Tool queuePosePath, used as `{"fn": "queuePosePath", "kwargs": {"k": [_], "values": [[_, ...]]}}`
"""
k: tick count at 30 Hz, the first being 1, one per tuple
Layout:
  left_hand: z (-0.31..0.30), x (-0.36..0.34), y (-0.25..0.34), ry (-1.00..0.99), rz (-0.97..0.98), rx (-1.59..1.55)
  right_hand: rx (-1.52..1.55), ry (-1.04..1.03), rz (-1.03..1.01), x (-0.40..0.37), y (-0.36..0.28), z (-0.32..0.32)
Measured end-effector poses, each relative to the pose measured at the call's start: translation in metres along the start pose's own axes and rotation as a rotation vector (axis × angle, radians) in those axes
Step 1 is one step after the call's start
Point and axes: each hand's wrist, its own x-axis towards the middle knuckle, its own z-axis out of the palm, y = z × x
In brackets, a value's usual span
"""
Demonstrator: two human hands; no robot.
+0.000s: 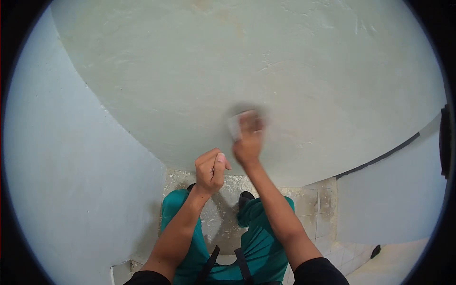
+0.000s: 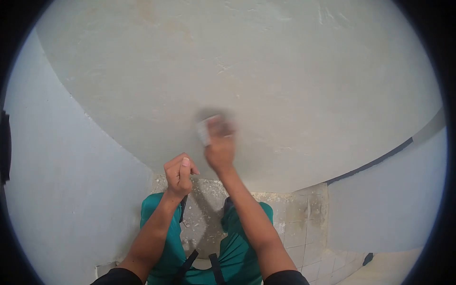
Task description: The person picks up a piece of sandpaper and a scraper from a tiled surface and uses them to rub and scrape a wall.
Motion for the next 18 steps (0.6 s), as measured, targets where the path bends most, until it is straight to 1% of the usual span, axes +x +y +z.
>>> {"fn": "queuePosePath", "kwargs": {"k": [1, 4, 5, 6, 7, 9, 12, 14, 16, 18], "values": [[0.0, 0.002, 0.003, 0.011, 0.008, -0.003, 0.089, -0.274, -0.076, -0.018, -0.004, 0.011], [0.0, -0.001, 0.002, 0.027, -0.011, -0.021, 0.176, -0.3, -0.267, -0.008, 0.003, 0.003], [-0.002, -0.003, 0.001, 0.03, -0.027, -0.024, 0.022, -0.469, -0.182, 0.0, 0.017, -0.012], [-0.003, -0.002, 0.002, 0.031, -0.032, -0.035, -0.006, -0.117, -0.139, 0.022, 0.02, -0.029], [-0.004, -0.003, 0.005, 0.039, -0.042, -0.047, -0.221, -0.076, -0.051, 0.038, 0.029, -0.044], [-0.003, -0.004, 0.007, 0.035, -0.034, -0.046, -0.049, 0.317, 0.191, 0.066, 0.035, -0.067], [0.001, 0.002, 0.008, 0.003, 0.061, -0.013, 0.006, 0.349, 0.254, 0.054, -0.001, -0.033], [0.004, 0.01, 0.019, -0.01, 0.163, 0.0, -0.04, -0.235, 0.03, 0.023, -0.015, -0.002], [0.009, 0.02, 0.035, 0.019, 0.25, -0.001, 0.122, -0.24, -0.284, 0.027, -0.027, -0.004], [0.012, 0.025, 0.043, 0.013, 0.314, 0.011, 0.012, -0.307, -0.187, 0.037, -0.007, -0.019]]}}
